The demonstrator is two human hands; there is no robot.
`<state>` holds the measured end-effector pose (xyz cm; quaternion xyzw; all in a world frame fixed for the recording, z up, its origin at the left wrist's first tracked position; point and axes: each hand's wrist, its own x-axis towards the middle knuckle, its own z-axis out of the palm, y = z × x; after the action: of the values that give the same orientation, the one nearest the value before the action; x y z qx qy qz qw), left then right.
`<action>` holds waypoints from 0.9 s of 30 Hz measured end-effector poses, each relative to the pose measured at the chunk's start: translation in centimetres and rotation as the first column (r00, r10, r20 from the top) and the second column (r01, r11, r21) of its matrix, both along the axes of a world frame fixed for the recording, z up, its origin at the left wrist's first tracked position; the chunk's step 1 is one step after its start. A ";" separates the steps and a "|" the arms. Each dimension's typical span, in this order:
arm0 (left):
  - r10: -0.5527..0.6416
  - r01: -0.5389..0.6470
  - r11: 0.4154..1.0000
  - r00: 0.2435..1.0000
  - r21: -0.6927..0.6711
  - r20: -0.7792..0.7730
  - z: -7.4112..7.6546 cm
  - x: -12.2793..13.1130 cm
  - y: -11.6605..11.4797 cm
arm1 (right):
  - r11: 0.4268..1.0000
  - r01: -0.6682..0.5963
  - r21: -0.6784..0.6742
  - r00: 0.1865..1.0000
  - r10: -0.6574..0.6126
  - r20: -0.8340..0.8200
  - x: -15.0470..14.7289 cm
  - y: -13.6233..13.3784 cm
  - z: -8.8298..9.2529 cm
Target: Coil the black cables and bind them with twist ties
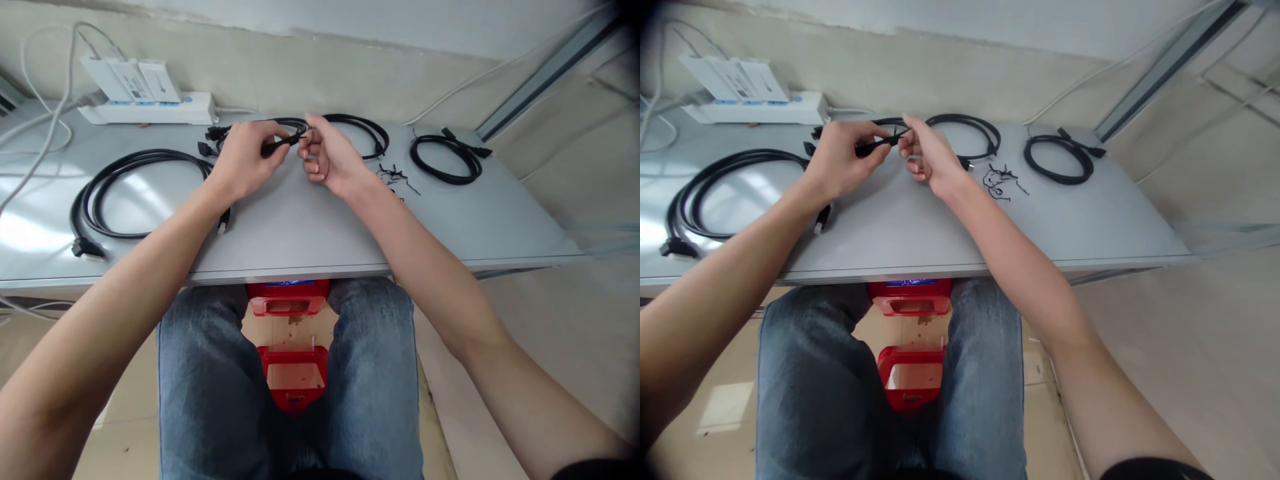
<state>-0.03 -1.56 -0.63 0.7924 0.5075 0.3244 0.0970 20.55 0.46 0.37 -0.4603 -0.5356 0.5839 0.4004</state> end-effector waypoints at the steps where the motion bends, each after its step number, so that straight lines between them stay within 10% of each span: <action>1: 0.013 -0.013 1.000 1.000 -0.007 -0.010 0.0 0.0 0.0 | 1.000 0.017 0.015 1.000 -0.017 0.011 0.2 0.1 0.1; 27: -0.108 0.107 0.994 0.993 -0.023 -0.051 -1.4 -0.7 1.0 | 0.995 0.029 0.099 0.995 -0.038 0.093 0.2 -0.1 -0.5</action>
<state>-0.68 -0.55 -2.01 0.8258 0.4697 0.2925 0.1091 20.72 0.39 -0.10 -0.4762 -0.5741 0.5277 0.4064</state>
